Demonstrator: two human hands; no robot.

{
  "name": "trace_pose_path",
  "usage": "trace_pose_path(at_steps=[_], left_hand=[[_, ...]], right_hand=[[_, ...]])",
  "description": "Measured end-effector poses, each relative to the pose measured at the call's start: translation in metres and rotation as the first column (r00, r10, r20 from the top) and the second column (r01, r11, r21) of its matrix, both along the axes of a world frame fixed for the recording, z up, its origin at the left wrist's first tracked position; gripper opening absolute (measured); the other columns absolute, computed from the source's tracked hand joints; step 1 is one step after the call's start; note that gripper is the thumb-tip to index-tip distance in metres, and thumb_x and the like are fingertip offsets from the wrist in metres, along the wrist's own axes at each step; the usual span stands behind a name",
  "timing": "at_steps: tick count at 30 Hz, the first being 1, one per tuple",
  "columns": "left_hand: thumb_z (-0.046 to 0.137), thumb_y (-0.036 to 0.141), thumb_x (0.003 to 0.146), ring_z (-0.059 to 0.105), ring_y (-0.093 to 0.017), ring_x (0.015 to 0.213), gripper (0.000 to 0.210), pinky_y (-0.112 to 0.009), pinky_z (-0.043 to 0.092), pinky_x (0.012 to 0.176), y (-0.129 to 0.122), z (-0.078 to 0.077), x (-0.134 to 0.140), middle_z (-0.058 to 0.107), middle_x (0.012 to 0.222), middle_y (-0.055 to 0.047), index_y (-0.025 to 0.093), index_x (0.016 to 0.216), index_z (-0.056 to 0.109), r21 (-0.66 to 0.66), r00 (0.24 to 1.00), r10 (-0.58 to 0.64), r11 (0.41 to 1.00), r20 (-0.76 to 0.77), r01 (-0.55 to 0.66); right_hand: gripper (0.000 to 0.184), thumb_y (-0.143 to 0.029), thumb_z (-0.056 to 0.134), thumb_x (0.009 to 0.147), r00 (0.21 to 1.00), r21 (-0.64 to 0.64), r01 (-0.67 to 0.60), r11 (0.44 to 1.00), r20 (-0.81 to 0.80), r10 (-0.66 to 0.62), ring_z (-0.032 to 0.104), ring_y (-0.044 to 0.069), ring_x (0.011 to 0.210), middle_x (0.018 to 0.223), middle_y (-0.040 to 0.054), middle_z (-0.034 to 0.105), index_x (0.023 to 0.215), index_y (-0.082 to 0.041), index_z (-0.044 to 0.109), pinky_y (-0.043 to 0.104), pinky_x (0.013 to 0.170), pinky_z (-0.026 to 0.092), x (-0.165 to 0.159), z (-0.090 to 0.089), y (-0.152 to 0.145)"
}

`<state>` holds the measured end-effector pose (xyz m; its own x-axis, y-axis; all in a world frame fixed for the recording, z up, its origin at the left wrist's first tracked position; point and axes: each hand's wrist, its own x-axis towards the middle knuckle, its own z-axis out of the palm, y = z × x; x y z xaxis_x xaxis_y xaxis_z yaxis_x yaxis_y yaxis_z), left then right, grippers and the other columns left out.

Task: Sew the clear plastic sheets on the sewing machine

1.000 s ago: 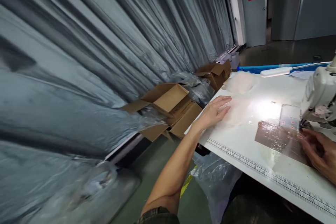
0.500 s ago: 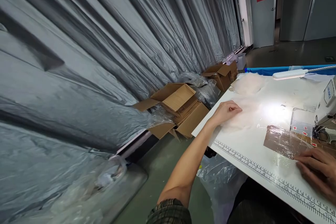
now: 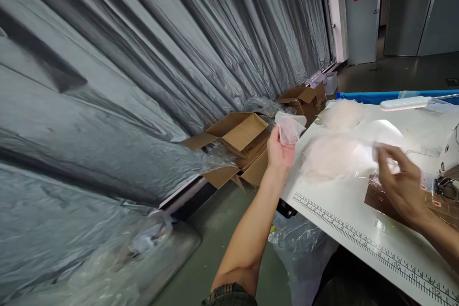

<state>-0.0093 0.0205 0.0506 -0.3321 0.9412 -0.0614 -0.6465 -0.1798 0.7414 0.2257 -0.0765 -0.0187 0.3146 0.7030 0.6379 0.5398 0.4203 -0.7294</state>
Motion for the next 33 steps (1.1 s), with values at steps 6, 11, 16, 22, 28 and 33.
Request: trace_pose_path(at_steps=[6, 11, 16, 22, 28, 33], left_hand=[[0.072, 0.022, 0.078, 0.063, -0.007, 0.062, 0.016, -0.016, 0.05, 0.065, -0.024, 0.006, 0.013, 0.066, 0.067, 0.004, 0.016, 0.067, 0.062, 0.171, 0.969, 0.022, 0.985, -0.245, 0.021], [0.082, 0.045, 0.069, 0.056, -0.008, 0.053, 0.035, -0.017, 0.042, 0.052, -0.043, -0.006, 0.039, 0.062, 0.06, 0.004, 0.016, 0.068, 0.062, 0.116, 0.832, -0.198, 0.948, -0.518, 0.297], [0.06, 0.05, 0.091, 0.067, -0.013, 0.075, 0.035, -0.023, 0.052, 0.067, -0.079, -0.02, 0.083, 0.075, 0.093, -0.007, 0.017, 0.085, 0.071, -0.052, 0.313, -0.464, 0.62, -0.829, 0.783], [0.048, 0.034, 0.099, 0.069, -0.018, 0.095, 0.028, -0.032, 0.057, 0.081, -0.083, -0.03, 0.12, 0.07, 0.121, -0.011, 0.018, 0.114, 0.066, -0.136, -0.086, -0.14, 0.403, -0.986, 0.905], [0.052, 0.027, 0.096, 0.063, -0.022, 0.099, 0.017, -0.036, 0.053, 0.086, -0.055, -0.052, 0.132, 0.067, 0.108, -0.009, 0.016, 0.099, 0.065, -0.267, -0.387, 0.099, 0.567, -0.917, 0.779], [0.058, 0.025, 0.093, 0.061, -0.018, 0.085, 0.012, -0.032, 0.051, 0.075, -0.054, -0.066, 0.133, 0.064, 0.096, -0.006, 0.018, 0.085, 0.064, -0.244, -0.376, 0.091, 0.617, -0.922, 0.748]], right_hand=[[0.037, -0.033, 0.043, 0.098, 0.737, -0.141, -0.233, 0.962, 0.621, 0.269, 0.061, 0.035, 0.119, 0.125, 0.0188, 0.068, 0.122, -0.012, 0.064, 0.06, 0.096, 0.05, -0.014, -0.027, -0.002], [0.028, -0.029, 0.045, 0.099, 0.762, -0.129, -0.23, 0.965, 0.593, 0.261, 0.065, 0.03, 0.109, 0.117, 0.015, 0.068, 0.114, -0.019, 0.065, 0.049, 0.086, 0.057, 0.027, -0.024, -0.045], [0.023, -0.027, 0.046, 0.098, 0.801, -0.192, -0.129, 0.973, 0.558, 0.216, 0.069, 0.025, 0.09, 0.104, 0.0109, 0.068, 0.101, -0.021, 0.068, 0.04, 0.073, 0.061, 0.085, -0.024, -0.077], [0.027, -0.029, 0.045, 0.095, 0.846, -0.239, 0.111, 0.965, 0.532, 0.035, 0.071, 0.028, 0.084, 0.094, 0.0111, 0.071, 0.098, -0.021, 0.07, 0.045, 0.07, 0.061, 0.132, -0.027, -0.101], [0.022, -0.024, 0.048, 0.09, 0.903, -0.274, 0.107, 0.956, 0.429, 0.022, 0.07, 0.024, 0.083, 0.09, 0.009, 0.069, 0.093, -0.022, 0.07, 0.04, 0.074, 0.061, 0.134, -0.017, -0.107], [0.023, -0.026, 0.049, 0.089, 0.928, -0.291, 0.068, 0.954, 0.369, 0.046, 0.071, 0.023, 0.087, 0.096, 0.0088, 0.07, 0.093, -0.022, 0.072, 0.039, 0.078, 0.061, 0.13, -0.02, -0.108]])
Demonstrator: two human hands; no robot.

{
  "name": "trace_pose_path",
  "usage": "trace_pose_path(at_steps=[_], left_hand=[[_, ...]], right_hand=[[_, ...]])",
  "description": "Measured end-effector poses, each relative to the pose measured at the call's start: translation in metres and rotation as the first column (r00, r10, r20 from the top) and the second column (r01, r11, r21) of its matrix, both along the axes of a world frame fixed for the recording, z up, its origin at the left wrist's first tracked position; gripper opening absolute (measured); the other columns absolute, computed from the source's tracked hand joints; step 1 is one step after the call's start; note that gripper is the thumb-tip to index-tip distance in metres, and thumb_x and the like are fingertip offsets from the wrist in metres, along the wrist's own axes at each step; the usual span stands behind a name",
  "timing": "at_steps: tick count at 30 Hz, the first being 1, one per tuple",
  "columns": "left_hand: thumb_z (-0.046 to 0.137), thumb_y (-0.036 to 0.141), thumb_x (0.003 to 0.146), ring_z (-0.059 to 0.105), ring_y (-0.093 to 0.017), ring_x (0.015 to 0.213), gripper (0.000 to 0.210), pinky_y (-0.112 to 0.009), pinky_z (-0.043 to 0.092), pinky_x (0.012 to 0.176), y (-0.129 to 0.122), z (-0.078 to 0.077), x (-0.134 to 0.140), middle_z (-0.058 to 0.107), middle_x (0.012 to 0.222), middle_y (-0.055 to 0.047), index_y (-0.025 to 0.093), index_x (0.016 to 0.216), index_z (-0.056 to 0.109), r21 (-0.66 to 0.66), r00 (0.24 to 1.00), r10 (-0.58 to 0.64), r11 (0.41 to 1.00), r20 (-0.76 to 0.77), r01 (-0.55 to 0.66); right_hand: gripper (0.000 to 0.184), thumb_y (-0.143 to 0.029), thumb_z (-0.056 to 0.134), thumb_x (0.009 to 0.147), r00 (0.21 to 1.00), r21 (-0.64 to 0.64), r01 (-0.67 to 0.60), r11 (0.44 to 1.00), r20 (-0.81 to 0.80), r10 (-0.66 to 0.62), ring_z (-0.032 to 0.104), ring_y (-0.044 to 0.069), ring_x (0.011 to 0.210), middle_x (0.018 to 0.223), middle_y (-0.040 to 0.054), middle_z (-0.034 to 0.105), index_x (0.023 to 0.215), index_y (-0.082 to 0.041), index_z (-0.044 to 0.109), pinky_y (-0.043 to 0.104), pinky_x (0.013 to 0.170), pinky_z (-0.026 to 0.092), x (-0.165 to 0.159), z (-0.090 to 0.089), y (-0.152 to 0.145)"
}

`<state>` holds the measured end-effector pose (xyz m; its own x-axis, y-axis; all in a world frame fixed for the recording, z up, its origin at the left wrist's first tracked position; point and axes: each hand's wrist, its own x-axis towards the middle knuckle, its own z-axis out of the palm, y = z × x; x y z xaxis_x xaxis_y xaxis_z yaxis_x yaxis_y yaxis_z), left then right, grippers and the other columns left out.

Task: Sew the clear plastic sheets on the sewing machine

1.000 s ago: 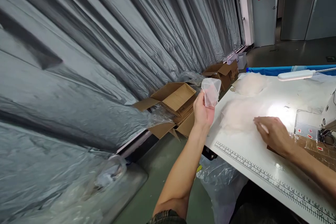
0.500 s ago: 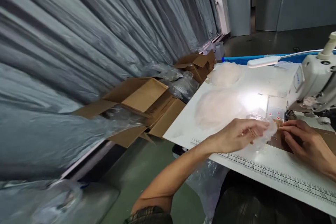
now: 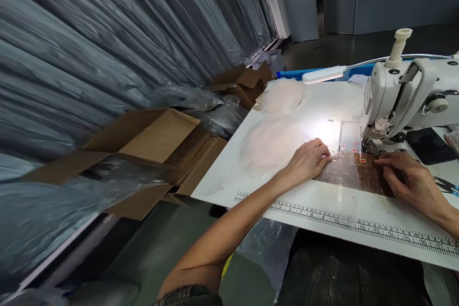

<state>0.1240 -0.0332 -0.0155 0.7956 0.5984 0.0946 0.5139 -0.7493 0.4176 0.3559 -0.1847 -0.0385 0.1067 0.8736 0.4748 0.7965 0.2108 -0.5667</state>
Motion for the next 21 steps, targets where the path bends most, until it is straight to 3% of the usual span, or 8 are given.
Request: trace_pose_path(at_steps=[4, 6, 8, 11, 13, 16, 18, 21], left_hand=[[0.058, 0.02, 0.089, 0.064, -0.017, 0.081, 0.01, -0.029, 0.052, 0.07, -0.014, 0.008, 0.004, 0.068, 0.092, -0.006, 0.018, 0.08, 0.063, -0.118, 0.968, -0.071, 0.988, 0.242, 0.102], [0.059, 0.021, 0.088, 0.066, -0.015, 0.075, 0.008, -0.026, 0.053, 0.064, -0.03, 0.016, 0.009, 0.07, 0.085, -0.005, 0.018, 0.082, 0.064, -0.274, 0.92, -0.127, 0.932, 0.37, 0.238], [0.061, 0.025, 0.088, 0.067, -0.013, 0.069, 0.01, -0.024, 0.055, 0.06, -0.048, 0.026, 0.014, 0.071, 0.081, -0.005, 0.017, 0.083, 0.063, -0.511, 0.895, -0.158, 0.773, 0.417, 0.375], [0.063, 0.03, 0.089, 0.07, -0.012, 0.066, 0.014, -0.024, 0.059, 0.059, -0.066, 0.038, 0.018, 0.07, 0.081, -0.005, 0.016, 0.088, 0.061, -0.754, 0.902, -0.108, 0.513, 0.417, 0.41], [0.066, 0.034, 0.087, 0.071, -0.014, 0.067, 0.019, -0.023, 0.058, 0.054, -0.065, 0.042, 0.016, 0.068, 0.078, -0.004, 0.016, 0.089, 0.06, -0.791, 0.899, -0.011, 0.471, 0.437, 0.391], [0.07, 0.037, 0.084, 0.071, -0.017, 0.071, 0.024, -0.02, 0.055, 0.047, -0.048, 0.039, 0.01, 0.066, 0.075, -0.003, 0.017, 0.089, 0.058, -0.78, 0.878, 0.144, 0.539, 0.457, 0.318], [0.068, 0.036, 0.085, 0.069, -0.015, 0.065, 0.022, -0.019, 0.052, 0.045, -0.032, 0.031, 0.004, 0.065, 0.072, -0.002, 0.017, 0.088, 0.058, -0.737, 0.865, 0.235, 0.645, 0.443, 0.202], [0.064, 0.03, 0.086, 0.064, -0.013, 0.059, 0.013, -0.022, 0.05, 0.05, -0.011, 0.015, -0.004, 0.065, 0.072, -0.002, 0.018, 0.09, 0.06, -0.483, 0.884, 0.255, 0.875, 0.391, -0.038]], right_hand=[[0.026, -0.032, 0.051, 0.091, 0.996, -0.065, -0.03, 0.997, -0.083, 0.025, 0.071, 0.024, 0.092, 0.098, 0.0098, 0.072, 0.098, -0.022, 0.073, 0.041, 0.084, 0.06, -0.002, 0.002, 0.001], [0.032, -0.041, 0.052, 0.093, 0.985, -0.125, -0.068, 0.99, -0.169, 0.046, 0.071, 0.026, 0.096, 0.103, 0.0109, 0.074, 0.104, -0.022, 0.074, 0.043, 0.088, 0.059, -0.005, 0.008, 0.003], [0.041, -0.053, 0.051, 0.094, 0.953, -0.181, -0.131, 0.975, -0.296, 0.073, 0.069, 0.028, 0.106, 0.112, 0.0116, 0.073, 0.111, -0.023, 0.074, 0.046, 0.094, 0.056, -0.011, 0.018, 0.004], [0.055, -0.065, 0.045, 0.094, 0.826, -0.199, -0.316, 0.928, -0.539, 0.165, 0.066, 0.029, 0.113, 0.122, 0.0118, 0.07, 0.122, -0.024, 0.07, 0.049, 0.097, 0.054, -0.022, 0.031, 0.004], [0.06, -0.067, 0.047, 0.092, 0.72, -0.195, -0.471, 0.86, -0.648, 0.248, 0.07, 0.027, 0.103, 0.113, 0.0112, 0.073, 0.129, -0.024, 0.065, 0.045, 0.089, 0.058, -0.027, 0.036, 0.003], [0.059, -0.061, 0.057, 0.09, 0.648, -0.272, -0.619, 0.737, -0.707, 0.283, 0.07, 0.019, 0.071, 0.082, 0.0047, 0.073, 0.134, -0.021, 0.06, 0.032, 0.064, 0.06, -0.028, 0.035, 0.001], [0.056, -0.053, 0.059, 0.091, 0.673, -0.359, -0.613, 0.704, -0.704, 0.228, 0.064, 0.014, 0.056, 0.072, 0.0011, 0.069, 0.135, -0.018, 0.058, 0.026, 0.05, 0.055, -0.024, 0.028, 0.003], [0.047, -0.043, 0.056, 0.091, 0.843, -0.437, -0.393, 0.809, -0.524, 0.126, 0.062, 0.014, 0.053, 0.07, 0.0021, 0.068, 0.128, -0.015, 0.062, 0.027, 0.048, 0.054, -0.012, 0.016, 0.011]])
